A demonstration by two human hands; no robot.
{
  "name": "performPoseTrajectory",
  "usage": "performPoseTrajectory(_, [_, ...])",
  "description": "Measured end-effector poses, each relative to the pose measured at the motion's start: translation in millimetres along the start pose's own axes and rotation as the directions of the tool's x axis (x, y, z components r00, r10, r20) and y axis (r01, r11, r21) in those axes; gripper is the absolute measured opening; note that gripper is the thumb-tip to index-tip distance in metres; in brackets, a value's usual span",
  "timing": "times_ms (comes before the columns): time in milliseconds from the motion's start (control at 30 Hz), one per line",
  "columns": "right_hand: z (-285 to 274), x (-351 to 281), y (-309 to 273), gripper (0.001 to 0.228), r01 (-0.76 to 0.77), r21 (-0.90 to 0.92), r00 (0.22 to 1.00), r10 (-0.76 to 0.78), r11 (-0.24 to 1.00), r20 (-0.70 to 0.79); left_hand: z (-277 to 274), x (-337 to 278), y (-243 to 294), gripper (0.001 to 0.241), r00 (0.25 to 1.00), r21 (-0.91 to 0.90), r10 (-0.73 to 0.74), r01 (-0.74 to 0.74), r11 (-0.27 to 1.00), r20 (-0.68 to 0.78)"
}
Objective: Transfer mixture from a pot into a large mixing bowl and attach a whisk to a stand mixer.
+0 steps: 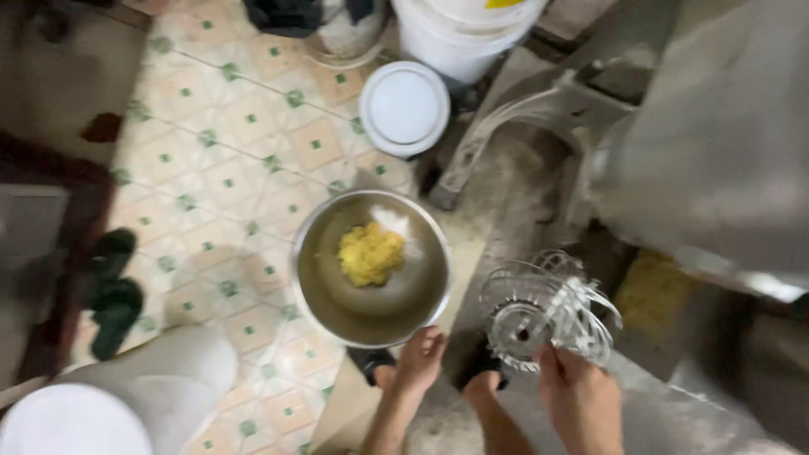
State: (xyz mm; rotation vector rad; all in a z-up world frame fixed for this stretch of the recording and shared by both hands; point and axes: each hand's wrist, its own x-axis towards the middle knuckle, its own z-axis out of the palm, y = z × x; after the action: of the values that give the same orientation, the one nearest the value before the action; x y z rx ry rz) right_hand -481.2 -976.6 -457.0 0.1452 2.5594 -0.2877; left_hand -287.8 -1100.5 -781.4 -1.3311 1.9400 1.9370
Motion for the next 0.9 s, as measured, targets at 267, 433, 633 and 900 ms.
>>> performPoseTrajectory(267, [-14.0, -88.3, -59.7, 0.017, -0.059, 0.122, 0.993, 0.046, 0.991, 0.109, -110.7, -8.5, 23.1, 0.062, 0.785, -0.372, -0.462, 0.608, 0.701, 0.412])
performPoseTrajectory(433, [5.5, -17.6, -86.6, 0.037, 0.052, 0.434, 0.833, -0.279, 0.899, 0.478, -264.5, -32.4, 66.5, 0.049, 0.609, -0.259, -0.536, 0.766, 0.588, 0.584])
performPoseTrajectory(633, [94.1, 59.8, -121.3, 0.034, -0.460, 0.502, 0.659, -0.097, 0.733, 0.746, -346.2, -41.4, 147.3, 0.065, 0.700, -0.112, -0.404, 0.566, 0.817, 0.589])
performPoseTrajectory(900, [192.8, 112.2, -57.5, 0.053, -0.133, 0.193, 0.930, 0.055, 0.972, 0.363, -238.8, 64.1, 122.3, 0.059, 0.959, 0.884, -0.252, 0.004, 0.468, 0.129])
